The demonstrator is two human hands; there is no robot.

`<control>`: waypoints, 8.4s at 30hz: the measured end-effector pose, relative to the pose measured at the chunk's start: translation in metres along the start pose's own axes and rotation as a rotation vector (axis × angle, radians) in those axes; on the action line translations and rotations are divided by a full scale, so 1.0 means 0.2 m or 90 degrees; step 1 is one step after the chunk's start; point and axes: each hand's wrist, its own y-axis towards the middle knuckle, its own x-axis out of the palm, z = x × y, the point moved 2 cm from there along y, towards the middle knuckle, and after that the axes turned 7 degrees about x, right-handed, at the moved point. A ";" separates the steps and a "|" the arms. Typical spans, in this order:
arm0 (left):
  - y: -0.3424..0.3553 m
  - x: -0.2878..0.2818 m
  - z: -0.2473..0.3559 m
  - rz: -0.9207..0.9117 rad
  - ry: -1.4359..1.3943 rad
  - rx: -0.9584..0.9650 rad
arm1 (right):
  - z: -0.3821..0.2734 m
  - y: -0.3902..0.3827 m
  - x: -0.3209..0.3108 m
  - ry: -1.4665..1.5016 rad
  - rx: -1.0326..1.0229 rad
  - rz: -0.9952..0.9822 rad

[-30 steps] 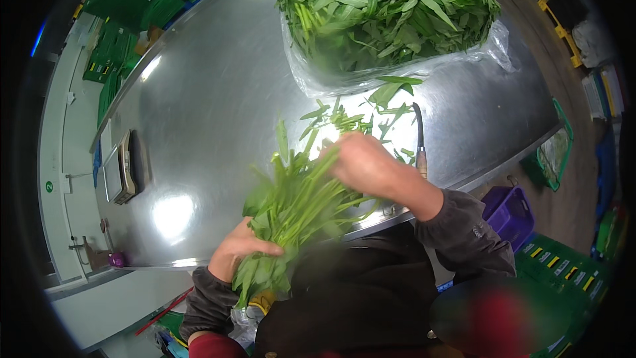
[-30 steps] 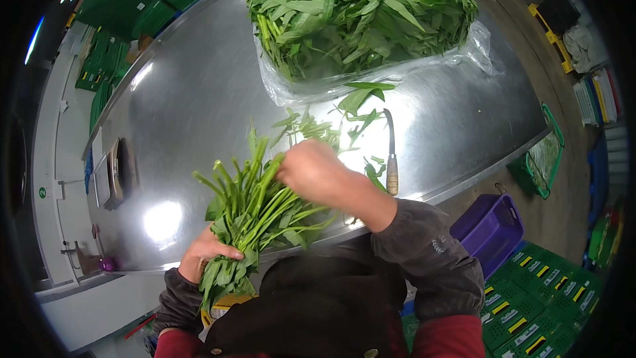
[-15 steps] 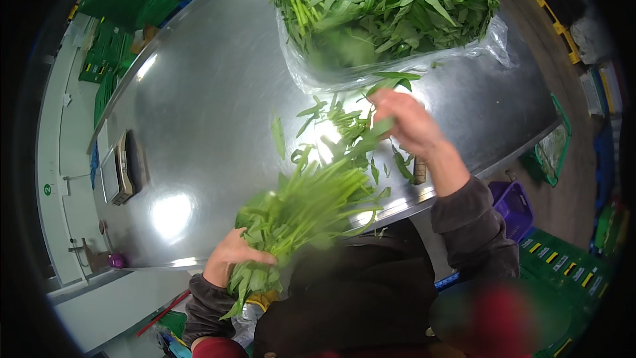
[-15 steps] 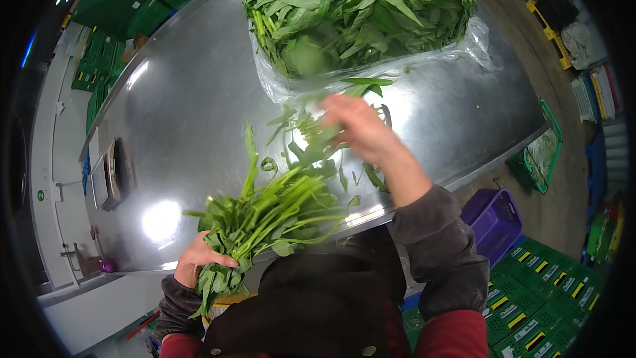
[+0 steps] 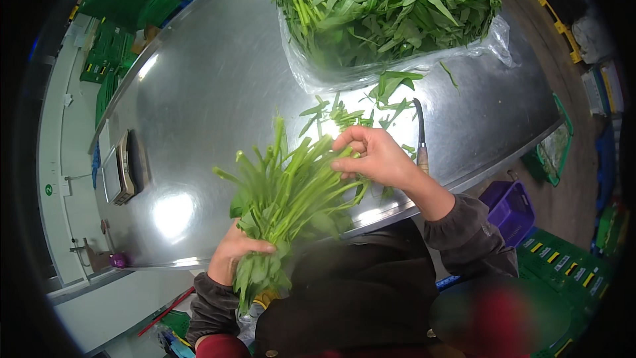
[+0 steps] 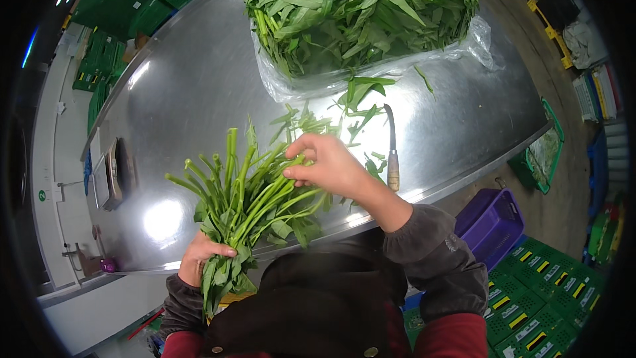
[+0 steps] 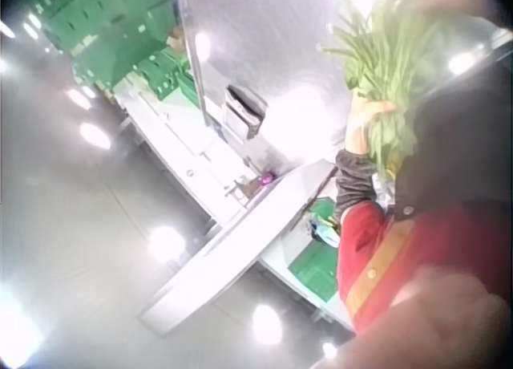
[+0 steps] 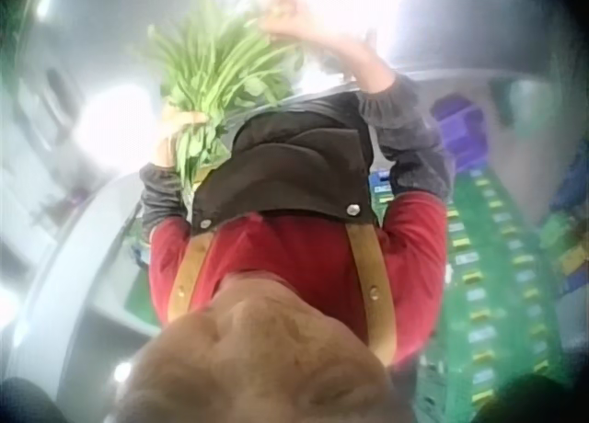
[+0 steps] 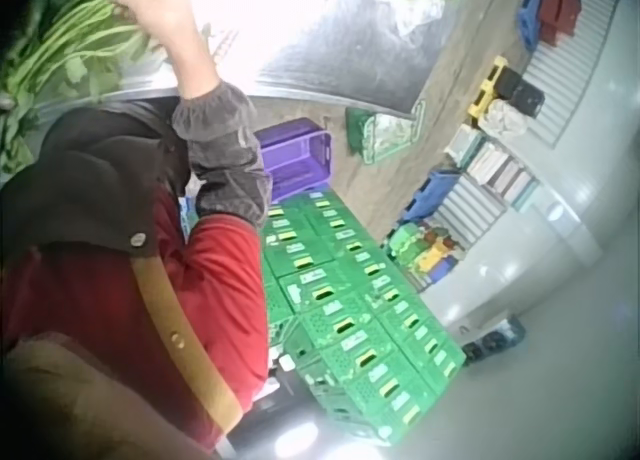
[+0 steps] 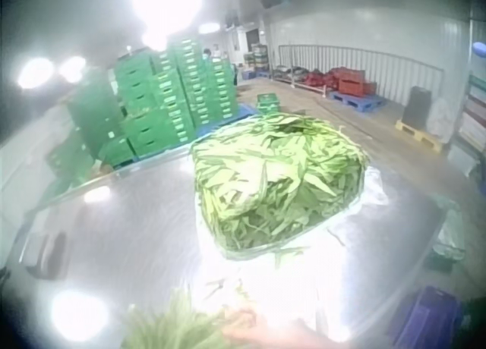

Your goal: The person gathers bunches of green leafy vegetables from a large pile on a stainless steel table, trims the ends with a knife, and arranges them into smaller bundles. The person occasionally uses a digital scale to weigh the bundles before placing them aside.

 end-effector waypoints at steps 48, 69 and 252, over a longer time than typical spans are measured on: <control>-0.02 0.01 -0.13 -0.066 -0.026 -0.031 | 0.09 -0.09 0.07 -0.213 -0.124 0.160; -0.06 -0.04 -0.07 -0.039 0.030 -0.036 | 0.05 -0.09 -0.03 -0.469 -0.137 0.078; -0.37 -0.57 -0.07 0.128 1.015 0.684 | 0.06 0.17 0.69 -0.422 -0.367 0.229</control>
